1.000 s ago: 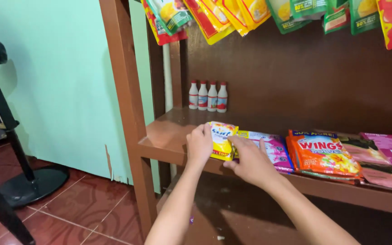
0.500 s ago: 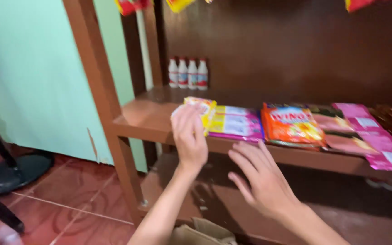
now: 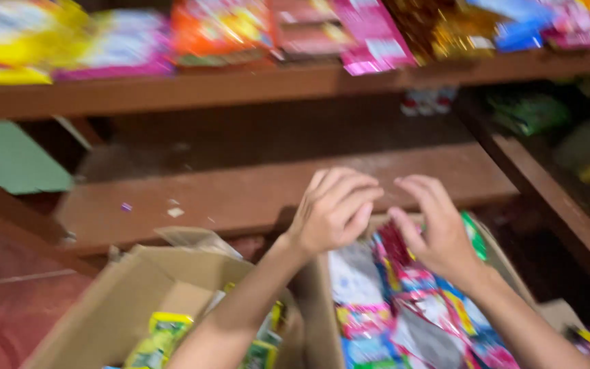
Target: Organize and stack various detergent and soap sachets on grocery store shelves.
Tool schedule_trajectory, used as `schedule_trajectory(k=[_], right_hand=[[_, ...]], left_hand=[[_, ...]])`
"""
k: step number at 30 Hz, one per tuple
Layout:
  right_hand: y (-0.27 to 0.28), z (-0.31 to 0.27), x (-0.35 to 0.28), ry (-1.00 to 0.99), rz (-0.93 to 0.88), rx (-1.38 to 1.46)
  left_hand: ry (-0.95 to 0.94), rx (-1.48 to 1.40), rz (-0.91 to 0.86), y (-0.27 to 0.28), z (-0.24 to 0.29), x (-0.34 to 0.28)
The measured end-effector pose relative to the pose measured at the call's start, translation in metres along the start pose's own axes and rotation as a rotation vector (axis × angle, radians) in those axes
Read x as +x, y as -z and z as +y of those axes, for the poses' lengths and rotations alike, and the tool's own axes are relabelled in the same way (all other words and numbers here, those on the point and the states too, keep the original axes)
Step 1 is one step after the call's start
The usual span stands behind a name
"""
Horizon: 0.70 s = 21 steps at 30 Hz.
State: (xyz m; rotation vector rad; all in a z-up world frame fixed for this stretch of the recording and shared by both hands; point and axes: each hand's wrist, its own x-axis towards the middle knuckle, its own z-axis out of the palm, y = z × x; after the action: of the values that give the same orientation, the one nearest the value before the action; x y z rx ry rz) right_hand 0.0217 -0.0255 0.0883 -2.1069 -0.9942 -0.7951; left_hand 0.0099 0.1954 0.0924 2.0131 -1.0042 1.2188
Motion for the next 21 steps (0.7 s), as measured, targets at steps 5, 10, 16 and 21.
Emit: schedule_trajectory(k=[5,10,16,21], right_hand=[[0.024,0.062,-0.061,-0.295,-0.007,0.042],[0.030,0.138,-0.125,-0.501,-0.148,0.010],[0.021,0.210,-0.185,-0.459,-0.463,0.023],[-0.007,0.207,-0.184,-0.814,-0.430,0.054]], left_hand=[[0.194,-0.081,0.071,-0.091,0.003,-0.009],[0.494,-0.259,0.205,-0.159,0.021,-0.034],[0.614,-0.355,-0.107,-0.172,0.017,-0.063],[0.720,-0.147,-0.348,-0.191,-0.013,-0.129]])
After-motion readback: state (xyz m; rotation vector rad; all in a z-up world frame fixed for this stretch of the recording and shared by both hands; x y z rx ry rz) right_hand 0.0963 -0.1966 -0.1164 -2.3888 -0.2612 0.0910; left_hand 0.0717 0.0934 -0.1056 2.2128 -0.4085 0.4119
